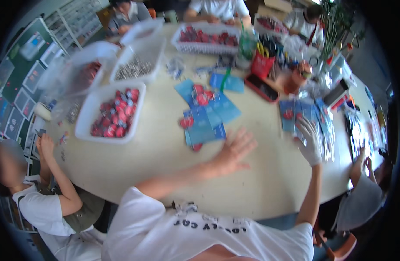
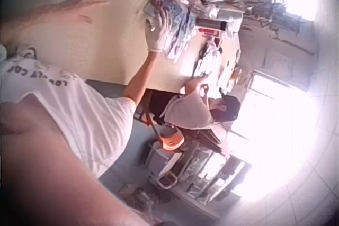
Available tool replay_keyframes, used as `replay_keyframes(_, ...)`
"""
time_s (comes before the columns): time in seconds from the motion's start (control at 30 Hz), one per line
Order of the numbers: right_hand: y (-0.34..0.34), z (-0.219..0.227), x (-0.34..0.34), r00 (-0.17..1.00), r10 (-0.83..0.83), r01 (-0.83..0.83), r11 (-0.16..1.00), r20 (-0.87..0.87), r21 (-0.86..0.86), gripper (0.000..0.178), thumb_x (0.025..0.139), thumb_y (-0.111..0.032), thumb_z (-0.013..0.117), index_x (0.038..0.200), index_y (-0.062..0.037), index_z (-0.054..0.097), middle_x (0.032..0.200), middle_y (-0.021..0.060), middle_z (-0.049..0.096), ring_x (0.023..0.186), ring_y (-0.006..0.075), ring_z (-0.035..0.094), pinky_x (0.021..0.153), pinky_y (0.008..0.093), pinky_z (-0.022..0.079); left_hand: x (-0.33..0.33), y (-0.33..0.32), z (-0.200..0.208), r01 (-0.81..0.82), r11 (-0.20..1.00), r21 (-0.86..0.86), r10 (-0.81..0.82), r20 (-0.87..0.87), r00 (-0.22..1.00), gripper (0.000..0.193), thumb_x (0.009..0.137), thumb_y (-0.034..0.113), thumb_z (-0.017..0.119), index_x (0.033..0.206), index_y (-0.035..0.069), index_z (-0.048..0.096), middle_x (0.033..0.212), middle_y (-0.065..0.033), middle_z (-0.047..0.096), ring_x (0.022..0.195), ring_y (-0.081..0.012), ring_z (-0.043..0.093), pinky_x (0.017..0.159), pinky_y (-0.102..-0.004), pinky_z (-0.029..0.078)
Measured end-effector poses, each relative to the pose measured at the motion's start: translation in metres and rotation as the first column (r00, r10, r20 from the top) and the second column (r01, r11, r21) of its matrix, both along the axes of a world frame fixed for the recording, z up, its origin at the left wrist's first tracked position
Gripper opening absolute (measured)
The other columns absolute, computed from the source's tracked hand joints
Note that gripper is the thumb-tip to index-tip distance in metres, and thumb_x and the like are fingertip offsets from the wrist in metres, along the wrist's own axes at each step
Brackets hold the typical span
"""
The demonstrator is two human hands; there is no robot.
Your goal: The person assembles heart-shaped keychains by attaching red heart charms to blue cardboard backing cards. They pick up a charm, align it with the card, and press it into place, repeating this process for multiple units. The person also handles a container of loose charms and stacks the finished keychains on the table.
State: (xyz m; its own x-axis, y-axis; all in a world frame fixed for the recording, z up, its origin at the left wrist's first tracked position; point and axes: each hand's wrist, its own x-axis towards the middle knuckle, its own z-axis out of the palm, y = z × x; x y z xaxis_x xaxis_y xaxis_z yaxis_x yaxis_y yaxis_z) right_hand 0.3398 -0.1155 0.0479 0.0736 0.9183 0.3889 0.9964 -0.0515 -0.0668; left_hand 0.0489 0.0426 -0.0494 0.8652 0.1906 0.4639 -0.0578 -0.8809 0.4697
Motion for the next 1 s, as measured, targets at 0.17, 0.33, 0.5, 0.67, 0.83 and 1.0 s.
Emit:
replay_keyframes(0.17, 0.042, -0.002, -0.072, 0.986, 0.115, -0.124, 0.99, -0.12, -0.07, 0.053, 0.077, -0.012, 0.071, 0.127, -0.0101, 0.055, 0.134, 0.0124, 0.051, 0.129, 0.0317, 0.042, 0.107, 0.0429, 0.033, -0.08, 0.06, 0.02, -0.372, 0.922, 0.108, 0.378, -0.04, 0.925, 0.095, 0.066, 0.042, 0.082, 0.143, 0.012, 0.037, 0.149, -0.0184, 0.03, 0.14, -0.0418, 0.018, 0.108, -0.0608, 0.017)
replay_keyframes(0.33, 0.132, -0.031, -0.11, 0.941, 0.231, -0.249, 0.968, -0.247, -0.042, 0.046, 0.086, -0.024, 0.064, 0.128, -0.0098, 0.053, 0.135, 0.0147, 0.049, 0.129, 0.0331, 0.041, 0.105, 0.0437, 0.034, -0.105, 0.078, 0.01, -0.477, 0.875, 0.083, 0.484, -0.184, 0.856, 0.109, 0.063, 0.059, 0.078, 0.149, 0.018, 0.026, 0.154, -0.0188, 0.016, 0.141, -0.0445, 0.011, 0.106, -0.0665, 0.014)
replay_keyframes(0.5, 0.206, -0.072, -0.13, 0.93, 0.22, -0.249, 0.966, -0.294, -0.065, 0.046, 0.088, -0.034, 0.06, 0.125, -0.0085, 0.055, 0.136, 0.0153, 0.048, 0.126, 0.0347, 0.044, 0.101, 0.0431, 0.037, -0.087, 0.092, -0.012, -0.534, 0.84, 0.099, 0.542, -0.118, 0.832, 0.104, 0.067, 0.065, 0.071, 0.149, 0.017, 0.027, 0.152, -0.0223, 0.018, 0.141, -0.0456, 0.011, 0.104, -0.0691, 0.013)
replay_keyframes(0.67, 0.224, -0.066, -0.153, 0.884, 0.289, -0.343, 0.935, -0.368, -0.09, 0.042, 0.087, -0.034, 0.06, 0.119, -0.0069, 0.058, 0.129, 0.017, 0.053, 0.114, 0.0386, 0.052, 0.097, 0.0427, 0.041, -0.086, 0.103, -0.014, -0.598, 0.799, 0.069, 0.602, -0.11, 0.791, 0.1, 0.072, 0.067, 0.065, 0.147, 0.012, 0.029, 0.151, -0.023, 0.022, 0.14, -0.0453, 0.013, 0.104, -0.0699, 0.013)
replay_keyframes(0.83, 0.283, -0.074, -0.099, 0.974, 0.189, -0.188, 0.982, -0.123, 0.02, 0.055, 0.084, -0.038, 0.063, 0.128, -0.0075, 0.05, 0.132, 0.0183, 0.05, 0.121, 0.0372, 0.047, 0.101, 0.0449, 0.037, -0.074, 0.138, 0.001, -0.544, 0.837, 0.069, 0.548, -0.104, 0.83, 0.082, 0.085, 0.061, 0.056, 0.145, 0.01, 0.034, 0.146, -0.0222, 0.032, 0.141, -0.0414, 0.017, 0.108, -0.0634, 0.011)
replay_keyframes(1.0, 0.318, -0.065, -0.057, 0.995, 0.091, -0.08, 0.97, 0.04, -0.228, 0.084, 0.074, -0.058, 0.066, 0.138, -0.0097, 0.042, 0.14, 0.0164, 0.044, 0.136, 0.0341, 0.032, 0.11, 0.0477, 0.027, -0.042, 0.207, -0.011, -0.666, 0.732, 0.144, 0.681, -0.134, 0.72, 0.076, 0.089, 0.065, 0.045, 0.142, 0.01, 0.04, 0.145, -0.0204, 0.037, 0.141, -0.0381, 0.019, 0.112, -0.0588, 0.009)
